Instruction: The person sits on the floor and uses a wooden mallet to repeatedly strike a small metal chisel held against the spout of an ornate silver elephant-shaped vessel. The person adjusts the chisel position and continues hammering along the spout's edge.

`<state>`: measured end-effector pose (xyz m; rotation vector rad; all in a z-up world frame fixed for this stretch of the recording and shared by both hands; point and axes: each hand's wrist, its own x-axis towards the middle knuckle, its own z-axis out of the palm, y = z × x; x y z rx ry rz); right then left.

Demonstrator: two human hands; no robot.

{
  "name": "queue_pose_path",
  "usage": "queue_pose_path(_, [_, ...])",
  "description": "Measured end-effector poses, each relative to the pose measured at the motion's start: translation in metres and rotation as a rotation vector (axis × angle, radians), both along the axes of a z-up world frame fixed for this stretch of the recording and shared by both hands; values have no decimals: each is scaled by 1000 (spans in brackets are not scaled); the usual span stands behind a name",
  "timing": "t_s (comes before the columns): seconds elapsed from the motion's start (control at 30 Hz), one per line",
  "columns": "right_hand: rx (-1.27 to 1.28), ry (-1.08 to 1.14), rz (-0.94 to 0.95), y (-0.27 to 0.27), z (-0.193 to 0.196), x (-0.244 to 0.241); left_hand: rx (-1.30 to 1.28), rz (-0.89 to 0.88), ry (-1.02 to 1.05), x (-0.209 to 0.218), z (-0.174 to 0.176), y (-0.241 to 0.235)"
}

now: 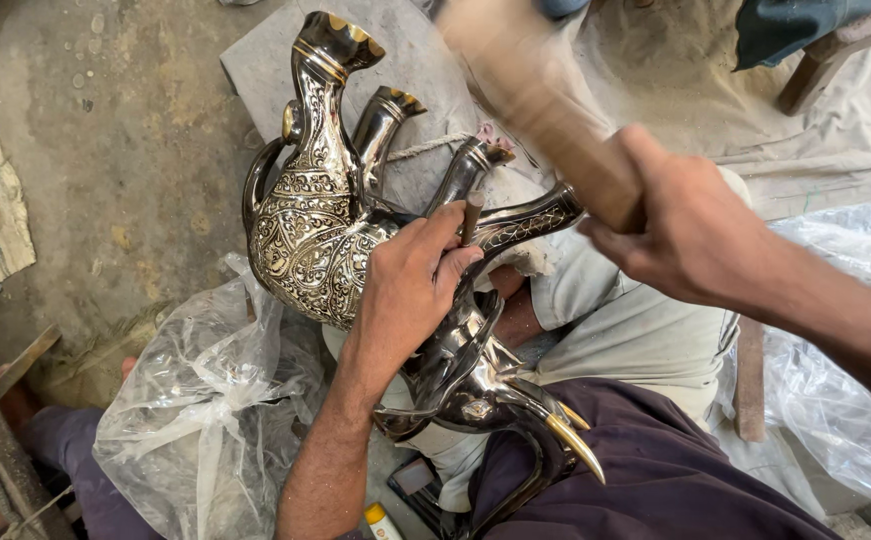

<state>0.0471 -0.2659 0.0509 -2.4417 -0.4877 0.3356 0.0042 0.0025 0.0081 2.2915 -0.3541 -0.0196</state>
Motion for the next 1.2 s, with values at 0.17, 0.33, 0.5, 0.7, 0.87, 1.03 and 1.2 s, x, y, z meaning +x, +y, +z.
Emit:
queue_pose_path(0.17, [-13, 130, -151, -2, -3, -3, -30, -31, -21, 1, 1, 2])
queue_pose_path(0.33, [-284, 115, -28, -7, -4, -7, -8, -45, -14, 2, -1, 4])
queue_pose_path(0.5, [-283, 154, -14, -13, -10, -9, 23, -70, -27, 4, 0, 5])
queue_pose_path(0.7, [-200, 67, -20, -17, -17, -11, -8, -88, 6, 3, 1, 6])
queue_pose_path(0.87, [-546, 80, 68, -16, -15, -12, -26, -95, -7, 4, 1, 6])
queue_pose_path(1.03, [-245, 22, -79, -14, -11, -23, -35, -114, -18, 2, 3, 8])
queue_pose_path(1.2, [-51, 56, -149, -13, -14, -34, -48, -133, -36, 3, 3, 9])
